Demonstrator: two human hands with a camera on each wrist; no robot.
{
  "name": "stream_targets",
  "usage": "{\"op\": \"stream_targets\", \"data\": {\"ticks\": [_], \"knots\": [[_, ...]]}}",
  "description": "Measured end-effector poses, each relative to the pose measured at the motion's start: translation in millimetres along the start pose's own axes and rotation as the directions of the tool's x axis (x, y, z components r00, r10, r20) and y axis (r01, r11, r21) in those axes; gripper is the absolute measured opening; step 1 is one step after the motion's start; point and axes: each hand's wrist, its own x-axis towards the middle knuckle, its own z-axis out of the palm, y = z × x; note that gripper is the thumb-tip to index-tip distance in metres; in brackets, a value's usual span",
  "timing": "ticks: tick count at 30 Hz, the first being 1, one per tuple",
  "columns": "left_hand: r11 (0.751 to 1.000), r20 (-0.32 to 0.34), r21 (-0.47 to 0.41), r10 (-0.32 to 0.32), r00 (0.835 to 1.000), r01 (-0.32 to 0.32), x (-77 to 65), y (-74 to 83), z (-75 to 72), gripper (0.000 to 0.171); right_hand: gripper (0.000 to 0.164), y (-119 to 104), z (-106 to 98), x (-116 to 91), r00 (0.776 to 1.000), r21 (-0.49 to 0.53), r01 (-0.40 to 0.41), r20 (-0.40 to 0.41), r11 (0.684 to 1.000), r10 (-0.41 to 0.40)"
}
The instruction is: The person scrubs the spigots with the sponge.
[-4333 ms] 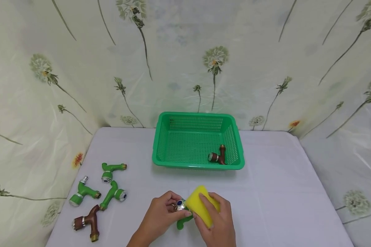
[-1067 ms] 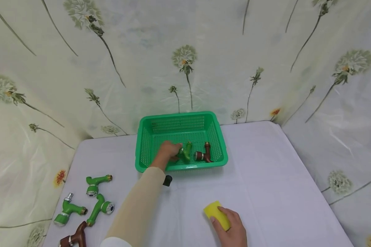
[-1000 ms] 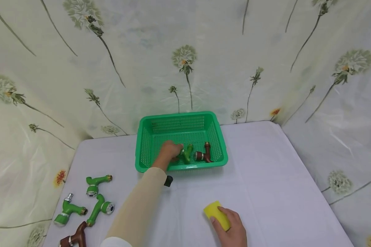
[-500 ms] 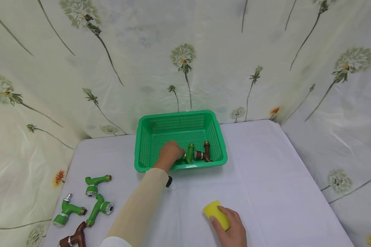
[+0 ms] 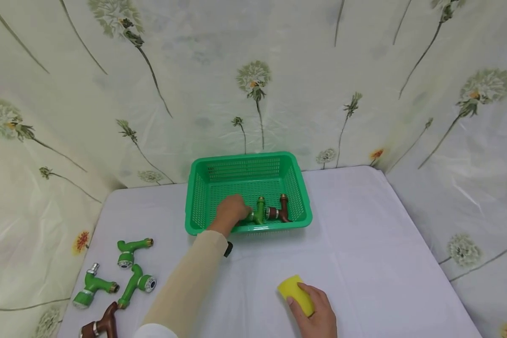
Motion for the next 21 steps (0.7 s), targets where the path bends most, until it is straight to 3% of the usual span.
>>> {"op": "stream_targets", "data": {"ticks": [4, 9, 12, 15, 18, 21], "knots": [[0.999, -0.007, -0.026, 0.022, 1.000, -0.022, -6.7, -5.7, -9.4, 0.043, 0.050, -0.2, 1.7, -0.2, 1.000, -0.011, 0.019, -0.011, 1.000, -0.019], [0.991, -0.177, -0.099, 0.076, 0.981, -0.094, -32.9, -10.9, -40.1, 0.051, 0.047, 0.2, 3.4, -0.1, 0.999, -0.017, 0.019, -0.028, 1.000, -0.020], [0.971, -0.271, -0.178, 0.105, 0.957, -0.157, -58.9, -19.9, -61.8, 0.053, 0.046, -0.4, 4.6, 0.1, 1.000, -0.021, 0.014, -0.021, 1.000, -0.015], [0.948, -0.366, -0.222, 0.137, 0.921, -0.229, -87.7, -36.1, -74.9, 0.045, 0.047, -1.2, 6.0, 0.2, 1.000, -0.032, 0.009, -0.015, 0.999, -0.010], [0.937, -0.444, -0.218, 0.154, 0.883, -0.273, -115.6, -53.9, -79.0, 0.053, 0.048, -2.5, 7.1, 0.4, 1.000, -0.039, 0.008, -0.016, 0.999, -0.009], [0.946, -0.511, -0.168, 0.157, 0.845, -0.277, -140.2, -70.6, -76.1, 0.063, 0.050, -4.8, 7.6, 0.1, 1.000, -0.041, 0.007, -0.014, 0.999, -0.008]]}}
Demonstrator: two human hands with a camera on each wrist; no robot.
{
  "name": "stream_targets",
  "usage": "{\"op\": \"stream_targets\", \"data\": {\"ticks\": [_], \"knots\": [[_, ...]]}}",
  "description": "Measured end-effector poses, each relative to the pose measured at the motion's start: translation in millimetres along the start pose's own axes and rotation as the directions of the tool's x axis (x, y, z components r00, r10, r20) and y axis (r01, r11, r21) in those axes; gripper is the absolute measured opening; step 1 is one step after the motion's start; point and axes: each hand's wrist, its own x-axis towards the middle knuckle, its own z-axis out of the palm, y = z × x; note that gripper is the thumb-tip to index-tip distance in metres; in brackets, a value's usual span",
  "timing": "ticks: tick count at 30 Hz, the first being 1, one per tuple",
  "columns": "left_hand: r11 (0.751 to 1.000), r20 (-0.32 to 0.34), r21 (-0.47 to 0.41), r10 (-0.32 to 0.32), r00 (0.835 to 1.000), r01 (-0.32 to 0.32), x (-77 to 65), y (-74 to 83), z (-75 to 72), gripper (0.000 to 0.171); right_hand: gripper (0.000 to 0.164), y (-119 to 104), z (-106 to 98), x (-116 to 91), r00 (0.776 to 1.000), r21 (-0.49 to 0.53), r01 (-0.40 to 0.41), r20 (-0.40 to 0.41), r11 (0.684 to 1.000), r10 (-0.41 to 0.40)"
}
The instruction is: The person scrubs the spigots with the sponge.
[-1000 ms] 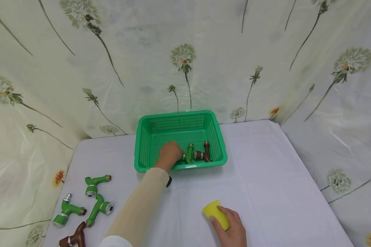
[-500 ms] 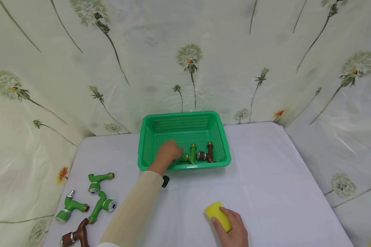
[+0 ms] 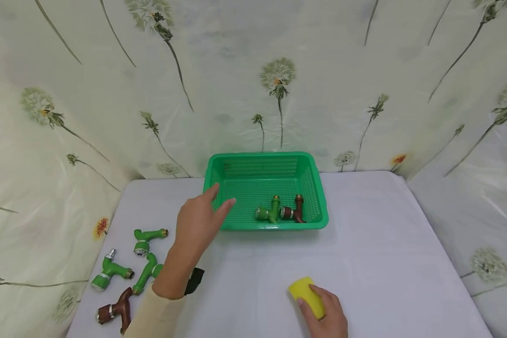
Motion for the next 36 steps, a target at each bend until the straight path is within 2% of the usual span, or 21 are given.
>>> {"op": "stream_targets", "data": {"ticks": [3, 6, 8, 11, 14, 16, 20, 23, 30, 36], "knots": [[0.999, -0.052, 0.051, 0.020, 0.998, -0.018, -23.5, -12.2, -5.0, 0.074, 0.053, -2.0, -1.9, 0.4, 1.000, -0.005, -0.010, 0.022, 1.000, 0.010], [0.994, -0.038, 0.105, -0.008, 0.999, 0.012, -45.8, -31.5, -4.4, 0.086, 0.055, -4.1, -2.5, 0.8, 0.999, -0.013, -0.020, 0.048, 1.000, 0.021], [0.990, -0.004, 0.133, -0.055, 0.998, 0.055, -60.2, -49.2, -1.1, 0.090, 0.057, -4.5, -2.0, 0.7, 0.998, -0.020, -0.027, 0.064, 0.999, 0.028], [0.971, 0.044, 0.192, -0.155, 0.987, 0.144, -78.8, -79.2, 4.6, 0.091, 0.057, -5.0, -0.7, 0.8, 0.998, -0.035, -0.030, 0.063, 0.999, 0.032], [0.944, 0.043, 0.234, -0.247, 0.968, 0.231, -92.4, -111.9, 10.5, 0.087, 0.055, -5.4, -0.2, 0.4, 0.998, -0.044, -0.027, 0.048, 0.999, 0.029], [0.925, 0.020, 0.258, -0.292, 0.956, 0.277, -99.2, -131.9, 13.1, 0.085, 0.054, -5.9, 0.5, 0.1, 0.998, -0.047, -0.034, 0.042, 0.998, 0.036], [0.898, -0.032, 0.268, -0.355, 0.934, 0.350, -109.3, -162.9, 17.4, 0.087, 0.052, -6.6, 1.6, -1.0, 0.999, -0.041, -0.033, 0.031, 0.999, 0.034], [0.884, -0.042, 0.260, -0.391, 0.919, 0.388, -111.7, -176.5, 21.8, 0.088, 0.053, -6.1, 1.0, -0.8, 0.999, -0.039, -0.041, 0.023, 0.998, 0.042], [0.843, -0.011, 0.260, -0.485, 0.874, 0.471, -112.6, -191.9, 31.6, 0.089, 0.057, -8.0, -0.3, 0.0, 0.995, -0.030, -0.071, 0.072, 0.997, 0.073], [0.839, -0.019, 0.232, -0.502, 0.864, 0.493, -112.4, -197.8, 37.9, 0.082, 0.055, -9.2, -0.4, -0.9, 0.997, -0.040, -0.046, 0.058, 0.998, 0.048]]}}
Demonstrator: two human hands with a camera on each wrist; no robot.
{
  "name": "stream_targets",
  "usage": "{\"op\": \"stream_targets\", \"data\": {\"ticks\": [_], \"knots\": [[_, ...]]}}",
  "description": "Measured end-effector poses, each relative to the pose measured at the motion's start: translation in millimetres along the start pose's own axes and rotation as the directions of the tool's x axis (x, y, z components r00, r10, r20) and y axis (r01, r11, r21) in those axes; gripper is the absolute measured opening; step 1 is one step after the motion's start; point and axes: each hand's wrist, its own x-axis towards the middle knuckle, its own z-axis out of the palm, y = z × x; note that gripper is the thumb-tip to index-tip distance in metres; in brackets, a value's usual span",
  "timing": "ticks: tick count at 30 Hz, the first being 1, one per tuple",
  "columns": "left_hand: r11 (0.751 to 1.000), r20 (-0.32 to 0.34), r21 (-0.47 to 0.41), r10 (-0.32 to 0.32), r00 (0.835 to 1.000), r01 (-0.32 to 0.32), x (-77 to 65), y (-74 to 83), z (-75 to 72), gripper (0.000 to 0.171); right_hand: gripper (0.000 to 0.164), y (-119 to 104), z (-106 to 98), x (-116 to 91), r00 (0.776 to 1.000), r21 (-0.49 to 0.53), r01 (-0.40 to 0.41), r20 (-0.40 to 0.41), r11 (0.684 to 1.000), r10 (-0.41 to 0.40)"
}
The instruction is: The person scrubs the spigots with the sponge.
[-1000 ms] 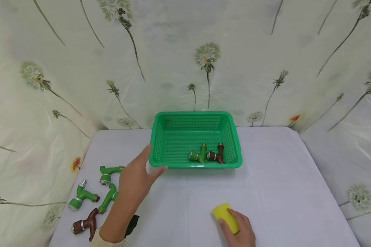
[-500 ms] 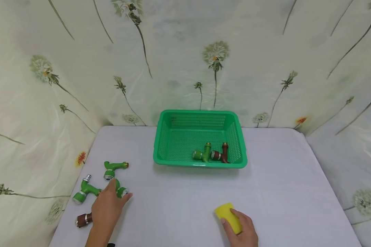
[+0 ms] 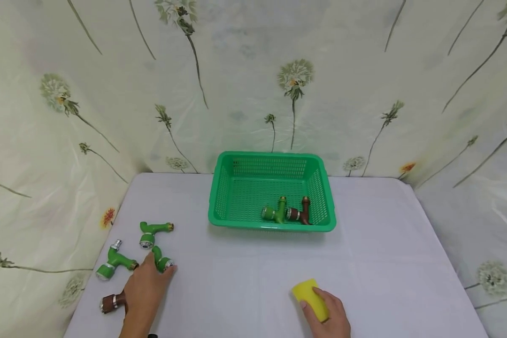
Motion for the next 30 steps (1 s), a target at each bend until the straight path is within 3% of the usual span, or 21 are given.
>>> {"op": "stream_targets", "data": {"ticks": [16, 20, 23, 26, 30], "knots": [[1.000, 0.021, 0.027, -0.010, 1.000, 0.009, 1.5, -0.8, -3.2, 0.079, 0.066, 0.1, 0.9, 0.5, 0.998, 0.000, -0.005, 0.063, 1.000, 0.005], [1.000, 0.025, -0.014, -0.004, 1.000, 0.004, 0.7, 4.5, -7.3, 0.084, 0.065, 0.1, 0.5, 0.6, 0.999, 0.003, -0.002, 0.055, 1.000, 0.002], [0.995, 0.049, -0.101, -0.007, 0.999, 0.012, -1.1, 11.5, -13.9, 0.093, 0.062, -0.2, 0.8, 0.7, 0.999, 0.000, -0.009, 0.045, 1.000, 0.009], [0.966, 0.112, -0.256, -0.001, 0.994, 0.030, -4.1, 21.2, -22.2, 0.097, 0.060, 0.0, 1.9, 1.1, 0.999, 0.008, -0.010, 0.043, 1.000, 0.009], [0.884, 0.199, -0.462, 0.028, 0.980, 0.068, -10.0, 35.8, -31.1, 0.090, 0.063, -1.9, 5.2, 0.6, 0.999, 0.033, 0.023, 0.043, 0.999, -0.025]]}}
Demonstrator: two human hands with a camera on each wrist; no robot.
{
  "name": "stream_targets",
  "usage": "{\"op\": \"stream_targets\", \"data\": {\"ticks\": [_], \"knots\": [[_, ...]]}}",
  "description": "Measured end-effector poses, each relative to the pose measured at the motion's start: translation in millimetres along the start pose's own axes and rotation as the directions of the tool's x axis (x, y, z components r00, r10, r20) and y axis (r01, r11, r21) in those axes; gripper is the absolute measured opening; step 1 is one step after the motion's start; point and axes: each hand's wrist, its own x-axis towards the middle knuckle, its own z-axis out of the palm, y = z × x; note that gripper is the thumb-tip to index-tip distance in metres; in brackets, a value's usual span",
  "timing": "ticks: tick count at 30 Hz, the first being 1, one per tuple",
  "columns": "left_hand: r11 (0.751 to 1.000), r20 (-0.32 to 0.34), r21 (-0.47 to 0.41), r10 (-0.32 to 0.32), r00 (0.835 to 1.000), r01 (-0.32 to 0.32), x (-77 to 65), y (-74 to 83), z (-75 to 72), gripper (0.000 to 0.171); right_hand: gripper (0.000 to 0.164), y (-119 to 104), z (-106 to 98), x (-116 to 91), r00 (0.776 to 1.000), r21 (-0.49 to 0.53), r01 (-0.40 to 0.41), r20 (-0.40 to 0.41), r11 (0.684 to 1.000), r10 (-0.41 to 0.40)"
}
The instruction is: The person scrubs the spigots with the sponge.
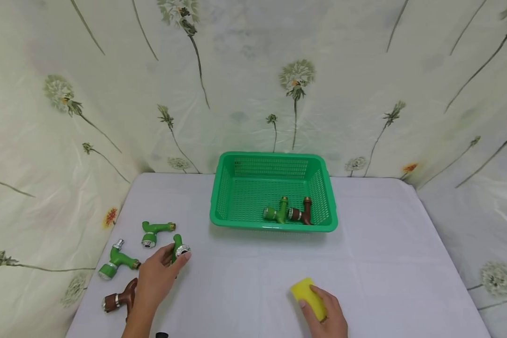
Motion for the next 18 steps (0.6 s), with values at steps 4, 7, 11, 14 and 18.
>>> {"op": "stream_targets", "data": {"ticks": [4, 7, 11, 14, 18], "knots": [[0.989, 0.067, -0.143, -0.020, 0.998, 0.029, -5.5, 7.9, 3.9, 0.081, 0.066, -5.7, 4.5, -1.7, 0.999, 0.025, 0.002, 0.041, 1.000, -0.003], [0.968, 0.115, -0.244, -0.035, 0.993, 0.063, -9.6, 11.8, 9.5, 0.081, 0.060, -11.7, 8.2, -4.6, 0.998, 0.066, 0.004, 0.055, 0.998, -0.008], [0.910, 0.215, -0.405, -0.003, 0.977, 0.092, -18.2, 19.3, 22.3, 0.079, 0.048, -29.0, 12.3, -14.0, 0.997, 0.136, 0.079, 0.013, 0.988, -0.081], [0.849, 0.336, -0.514, 0.073, 0.939, 0.118, -27.7, 23.9, 33.9, 0.072, 0.047, -47.7, 14.2, -22.7, 0.976, 0.180, 0.214, -0.009, 0.960, -0.216], [0.753, 0.468, -0.632, 0.184, 0.864, 0.182, -42.1, 30.9, 50.4, 0.065, 0.054, -71.2, 19.0, -32.9, 0.880, 0.180, 0.471, -0.040, 0.863, -0.472]]}}
